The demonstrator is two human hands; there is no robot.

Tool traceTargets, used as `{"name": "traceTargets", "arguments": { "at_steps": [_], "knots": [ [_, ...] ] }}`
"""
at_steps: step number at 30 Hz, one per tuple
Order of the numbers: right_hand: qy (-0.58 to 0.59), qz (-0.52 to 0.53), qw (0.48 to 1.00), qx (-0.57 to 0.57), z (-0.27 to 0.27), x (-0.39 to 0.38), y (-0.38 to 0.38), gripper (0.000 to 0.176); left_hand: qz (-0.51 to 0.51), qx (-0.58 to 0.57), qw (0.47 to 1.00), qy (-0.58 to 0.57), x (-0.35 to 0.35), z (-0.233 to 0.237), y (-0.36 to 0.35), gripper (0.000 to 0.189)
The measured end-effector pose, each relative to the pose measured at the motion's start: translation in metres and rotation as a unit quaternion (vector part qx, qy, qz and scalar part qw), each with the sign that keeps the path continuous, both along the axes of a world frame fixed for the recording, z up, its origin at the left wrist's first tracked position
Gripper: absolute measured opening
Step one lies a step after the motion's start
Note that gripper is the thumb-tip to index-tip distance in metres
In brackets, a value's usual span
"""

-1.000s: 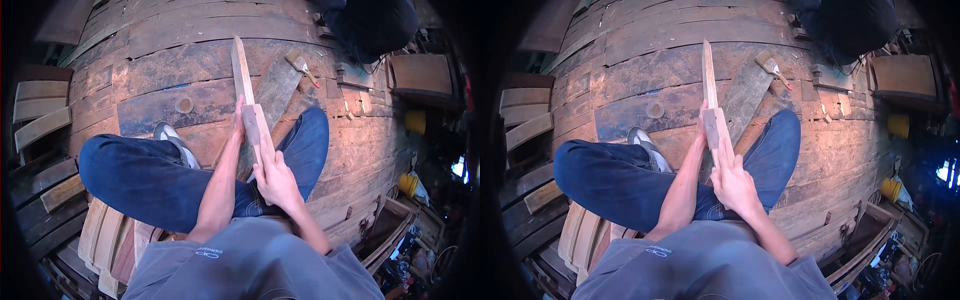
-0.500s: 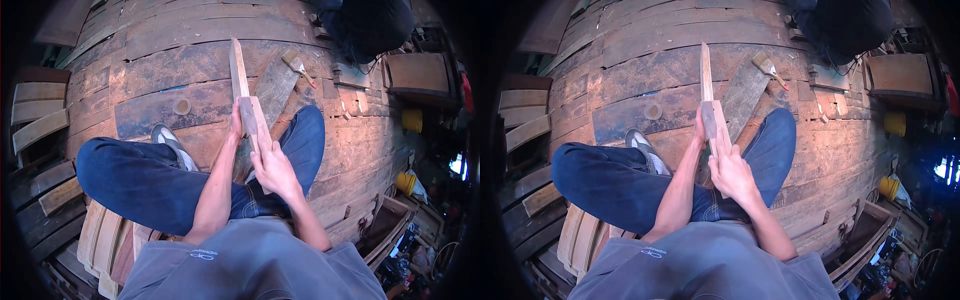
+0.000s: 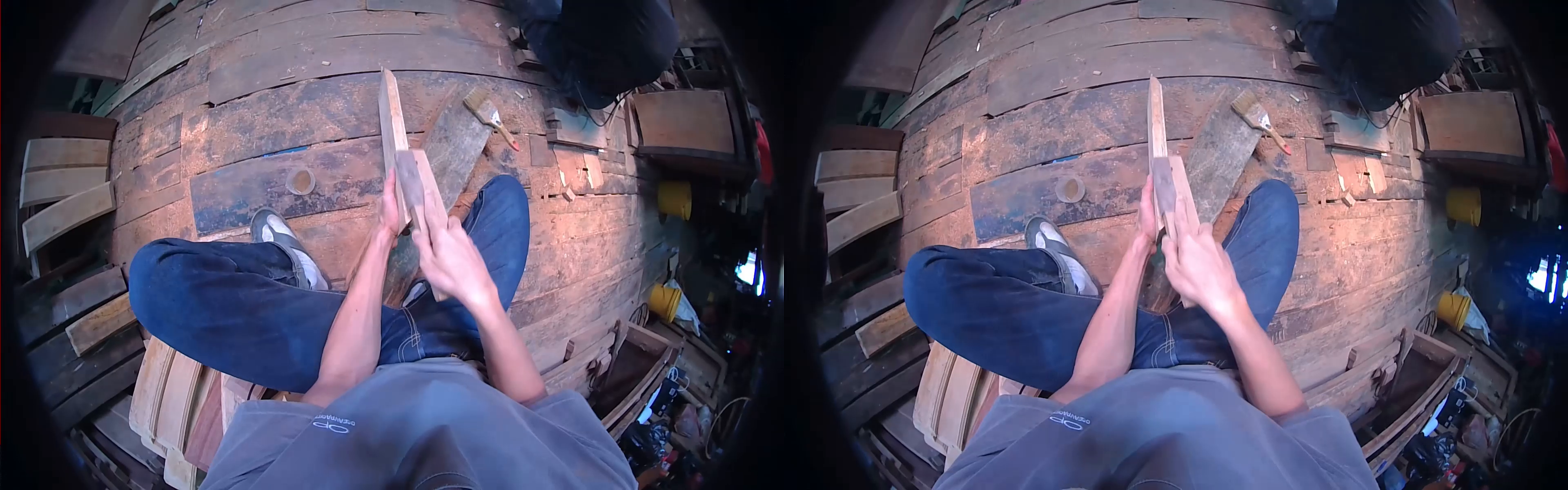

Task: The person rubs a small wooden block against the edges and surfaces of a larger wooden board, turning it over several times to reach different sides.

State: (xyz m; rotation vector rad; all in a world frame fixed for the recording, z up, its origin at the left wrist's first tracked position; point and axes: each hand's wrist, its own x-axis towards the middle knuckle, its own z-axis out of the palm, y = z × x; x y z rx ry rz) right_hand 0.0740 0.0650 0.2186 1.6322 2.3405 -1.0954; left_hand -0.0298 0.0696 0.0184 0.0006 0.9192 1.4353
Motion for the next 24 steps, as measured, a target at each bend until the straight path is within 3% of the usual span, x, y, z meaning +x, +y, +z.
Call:
{"name": "traceTargets", "arguments": {
  "at_steps": [4,6,7,8,10,12,13,14,15,16,20,22,24],
  "knots": [
    [-0.001,0.016,1.0,0.004,-0.053,-0.034,0.085,0.063,0.02,-0.02,1.0,-0.006,0.008,-0.005,0.0,0.076],
    [-0.016,0.028,0.999,0.009,-0.087,-0.055,0.139,0.059,-0.069,-0.077,0.993,0.055,-0.002,-0.015,0.0,0.075],
    [-0.034,0.037,0.999,0.017,-0.091,-0.063,0.153,0.058,-0.108,-0.125,0.985,0.054,-0.01,0.009,0.001,0.074],
    [-0.026,0.048,0.998,0.017,-0.097,-0.061,0.151,0.058,-0.148,-0.175,0.972,0.052,-0.016,0.034,0.0,0.073],
    [-0.011,0.066,0.998,0.02,-0.088,-0.055,0.135,0.059,-0.129,-0.148,0.981,0.001,-0.013,0.032,-0.001,0.073],
    [0.02,0.016,0.999,-0.045,-0.039,-0.038,0.087,0.063,0.006,0.009,0.995,-0.095,0.001,0.006,0.002,0.072],
    [-0.006,0.019,1.0,0.018,-0.039,-0.021,0.055,0.065,0.017,-0.003,0.997,-0.073,0.004,0.002,0.0,0.072],
    [-0.005,0.004,1.0,-0.009,-0.022,-0.012,0.032,0.068,-0.003,-0.013,0.998,-0.066,0.002,-0.004,-0.002,0.074],
    [0.063,0.012,0.998,0.027,-0.021,-0.001,0.01,0.068,-0.009,-0.022,0.999,-0.04,0.003,-0.01,-0.003,0.075],
    [-0.005,-0.004,0.999,-0.034,-0.014,0.0,0.003,0.068,-0.018,-0.032,0.999,-0.014,0.004,-0.017,-0.003,0.076],
    [-0.009,0.003,1.0,0.021,-0.037,-0.022,0.04,0.067,-0.011,-0.053,0.998,0.026,0.013,-0.026,-0.005,0.081],
    [0.007,0.011,1.0,-0.005,-0.068,-0.043,0.094,0.067,-0.023,-0.079,0.99,0.113,0.012,-0.013,-0.002,0.081],
    [0.013,0.048,0.998,0.043,-0.115,-0.061,0.148,0.067,-0.082,-0.108,0.986,0.101,0.008,-0.011,-0.002,0.082]
  ]
}}
